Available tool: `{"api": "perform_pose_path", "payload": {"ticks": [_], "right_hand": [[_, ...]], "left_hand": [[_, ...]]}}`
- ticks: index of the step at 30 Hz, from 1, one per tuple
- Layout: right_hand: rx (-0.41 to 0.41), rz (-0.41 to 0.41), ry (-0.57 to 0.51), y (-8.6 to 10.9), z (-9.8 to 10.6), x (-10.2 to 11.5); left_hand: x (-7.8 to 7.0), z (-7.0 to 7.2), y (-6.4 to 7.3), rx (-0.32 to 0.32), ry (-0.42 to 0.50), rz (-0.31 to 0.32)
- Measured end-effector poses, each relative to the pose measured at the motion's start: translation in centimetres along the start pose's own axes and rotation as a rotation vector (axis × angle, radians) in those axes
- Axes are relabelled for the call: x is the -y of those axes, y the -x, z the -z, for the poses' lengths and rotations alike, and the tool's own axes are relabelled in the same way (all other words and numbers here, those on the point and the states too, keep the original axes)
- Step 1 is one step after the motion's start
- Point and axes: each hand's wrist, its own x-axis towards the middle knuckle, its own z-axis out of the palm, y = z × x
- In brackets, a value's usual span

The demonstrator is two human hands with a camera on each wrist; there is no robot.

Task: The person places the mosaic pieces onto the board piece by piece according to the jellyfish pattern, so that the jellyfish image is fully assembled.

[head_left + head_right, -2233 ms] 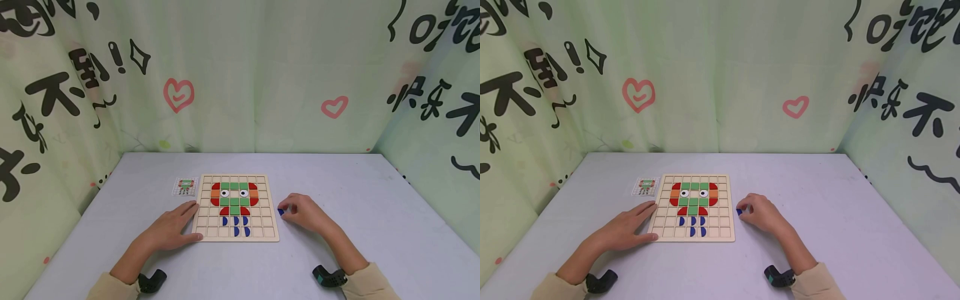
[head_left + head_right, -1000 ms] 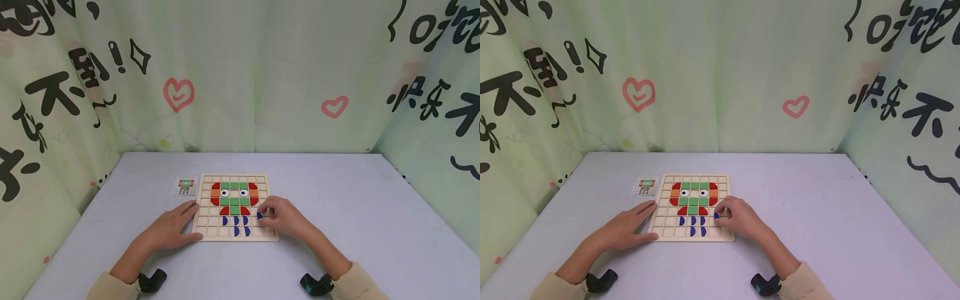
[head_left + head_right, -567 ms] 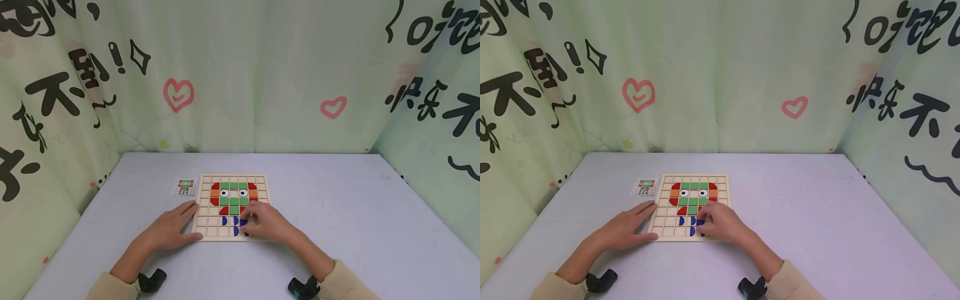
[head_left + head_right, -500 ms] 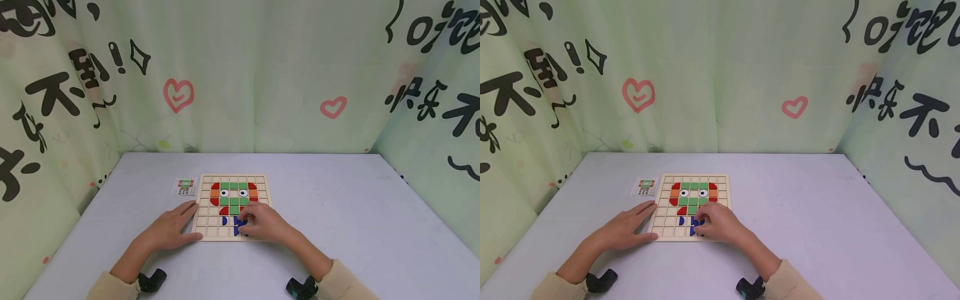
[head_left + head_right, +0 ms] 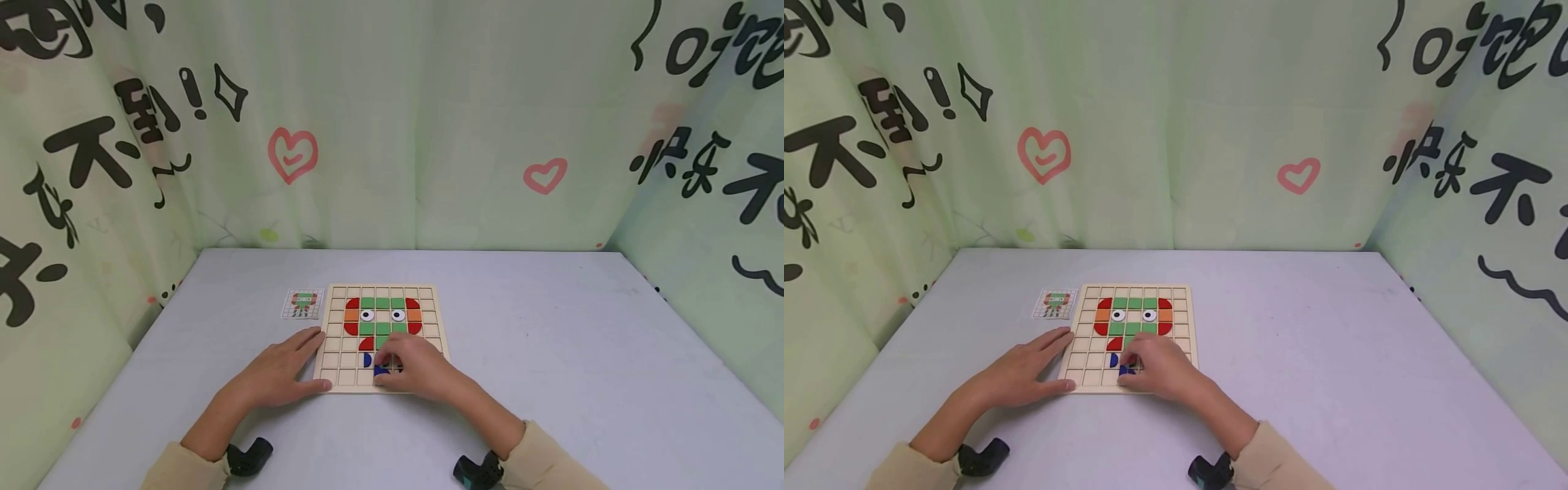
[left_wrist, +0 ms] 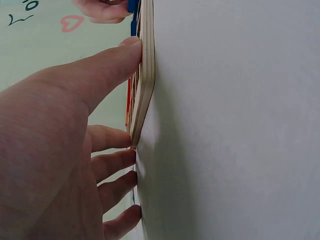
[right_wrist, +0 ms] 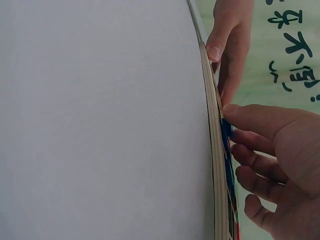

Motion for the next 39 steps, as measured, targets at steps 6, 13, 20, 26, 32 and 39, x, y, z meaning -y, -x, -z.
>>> {"api": "perform_pose_path", "payload": {"ticks": [6, 13, 20, 26, 32, 39], "right_hand": [[-0.019, 0.03, 0.047, -0.2, -0.21, 0.45], [-0.017, 0.03, 0.06, -0.45, -0.45, 0.73], [-0.004, 0.03, 0.037, -0.49, -0.54, 0.93], [-0.007, 0.025, 0.029, -0.5, -0.5, 0.78], [-0.006, -0.004, 0.019, -0.71, 0.04, 0.61], [0.029, -0.018, -0.01, -0.88, 0.41, 0.31]], "left_hand": [[0.03, 0.01, -0.03, 0.0, -0.005, -0.003], [0.02, 0.01, -0.04, 0.0, -0.007, -0.006], [0.07, -0.05, -0.04, 0.002, -0.004, -0.008], [0.03, -0.05, 0.03, -0.003, -0.003, -0.012], [0.03, -0.05, 0.02, -0.006, -0.009, -0.017], [-0.13, -0.16, -0.1, 0.006, -0.002, -0.011]]}}
